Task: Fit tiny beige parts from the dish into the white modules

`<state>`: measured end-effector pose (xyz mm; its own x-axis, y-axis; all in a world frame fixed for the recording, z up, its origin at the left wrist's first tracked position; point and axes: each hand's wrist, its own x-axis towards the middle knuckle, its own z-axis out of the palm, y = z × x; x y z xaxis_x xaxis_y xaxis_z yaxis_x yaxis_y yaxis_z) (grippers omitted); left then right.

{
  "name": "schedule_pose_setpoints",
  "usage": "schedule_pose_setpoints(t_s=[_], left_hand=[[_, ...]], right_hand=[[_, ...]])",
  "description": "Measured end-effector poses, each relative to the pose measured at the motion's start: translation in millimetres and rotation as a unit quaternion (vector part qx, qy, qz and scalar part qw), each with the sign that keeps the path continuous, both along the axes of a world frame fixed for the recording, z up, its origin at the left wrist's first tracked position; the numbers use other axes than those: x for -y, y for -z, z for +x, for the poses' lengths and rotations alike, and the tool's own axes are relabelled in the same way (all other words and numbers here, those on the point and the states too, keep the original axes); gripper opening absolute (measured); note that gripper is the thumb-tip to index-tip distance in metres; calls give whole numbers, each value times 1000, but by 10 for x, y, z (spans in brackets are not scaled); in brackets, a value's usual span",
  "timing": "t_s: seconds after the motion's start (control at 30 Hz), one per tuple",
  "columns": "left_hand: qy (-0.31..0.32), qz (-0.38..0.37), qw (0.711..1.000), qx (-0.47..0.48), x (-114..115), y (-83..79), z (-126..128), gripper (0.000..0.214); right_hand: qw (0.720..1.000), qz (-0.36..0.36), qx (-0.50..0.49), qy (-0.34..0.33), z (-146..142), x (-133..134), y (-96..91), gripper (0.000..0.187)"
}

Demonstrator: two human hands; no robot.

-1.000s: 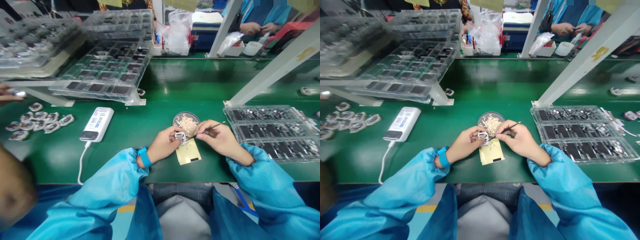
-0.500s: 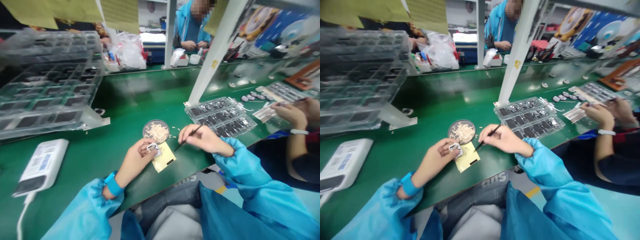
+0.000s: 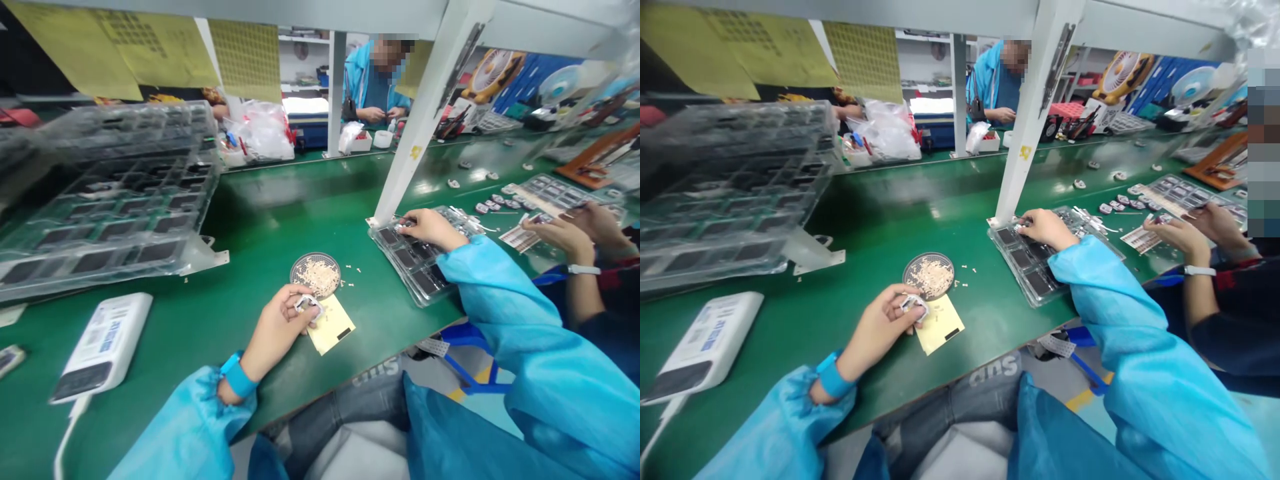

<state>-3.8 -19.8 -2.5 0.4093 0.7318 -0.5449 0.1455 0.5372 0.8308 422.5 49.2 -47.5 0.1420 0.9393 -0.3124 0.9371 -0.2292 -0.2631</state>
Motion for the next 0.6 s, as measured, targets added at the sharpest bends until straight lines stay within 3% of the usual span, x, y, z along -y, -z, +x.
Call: schedule_pose_setpoints(t_s=[0.13, 0.23, 0.33, 0.47, 0.6], left_hand=[[-11, -7, 1000, 23, 15, 7, 4, 39], [-32, -4, 999, 42, 26, 8, 21, 39], [-42, 1, 998, 51, 18, 18, 27, 39], [-45, -16, 998, 30, -27, 25, 15, 41], [-58, -23, 998, -3, -96, 22, -14, 41]], right_hand=[[998, -4, -55, 4, -10, -53, -121, 18], [985, 53, -161, 42, -207, -34, -285, 20], [934, 91, -342, 53, -652, 22, -494, 34], [864, 35, -503, -2, -1388, 104, -718, 28], [821, -13, -569, -46, -1882, 266, -680, 23]])
